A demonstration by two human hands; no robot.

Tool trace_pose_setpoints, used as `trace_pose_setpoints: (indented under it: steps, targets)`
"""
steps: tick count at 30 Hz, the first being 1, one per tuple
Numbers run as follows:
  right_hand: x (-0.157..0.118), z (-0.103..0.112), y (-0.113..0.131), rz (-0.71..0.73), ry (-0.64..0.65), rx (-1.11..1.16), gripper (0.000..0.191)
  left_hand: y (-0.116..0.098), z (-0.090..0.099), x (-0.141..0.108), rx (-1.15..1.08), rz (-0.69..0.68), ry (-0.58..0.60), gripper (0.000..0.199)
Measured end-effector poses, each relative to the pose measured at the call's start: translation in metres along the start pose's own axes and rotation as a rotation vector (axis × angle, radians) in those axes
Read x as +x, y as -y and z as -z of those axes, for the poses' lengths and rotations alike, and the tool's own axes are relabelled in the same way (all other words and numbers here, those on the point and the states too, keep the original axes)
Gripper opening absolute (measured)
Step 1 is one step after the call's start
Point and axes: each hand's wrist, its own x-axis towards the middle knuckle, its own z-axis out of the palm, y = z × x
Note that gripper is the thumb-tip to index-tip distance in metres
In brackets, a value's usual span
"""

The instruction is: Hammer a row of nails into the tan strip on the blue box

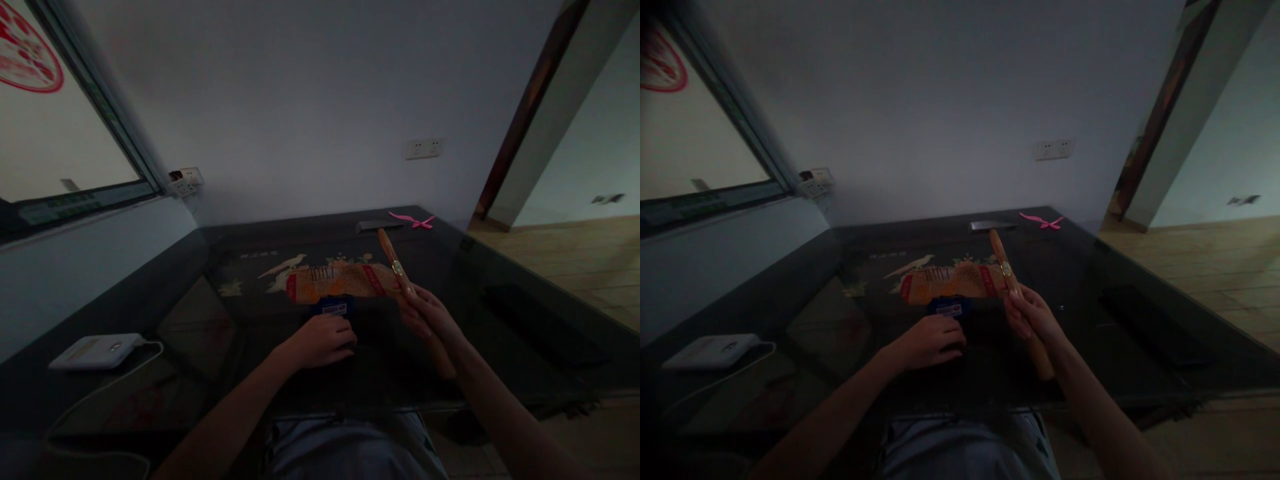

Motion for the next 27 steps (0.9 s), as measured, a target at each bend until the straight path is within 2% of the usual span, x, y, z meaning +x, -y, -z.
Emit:
trace_pose_setpoints:
  steps: [9,17,21,27]
  targets:
    - [-0.004,-0.009,-0.002,0.031,0.06,0.096,0.028,0.005,-0.01,-0.001,-0.009,0.073,0.055,0.008]
    - [-0.006,-0.005,-0.002,0.148,-0.036,0.164,0.023,0.004,-0.012,0.001,0.033,0.095,0.049,0.006]
    - [-0.006,-0.006,-0.004,0.164,-0.071,0.16,0.019,0.002,-0.009,0.0,0.0,0.095,0.004,0.009]
    - [-0.006,-0.008,-0.009,0.151,-0.024,0.089,0.021,0.001,-0.008,0.0,-0.018,0.052,-0.112,0.02]
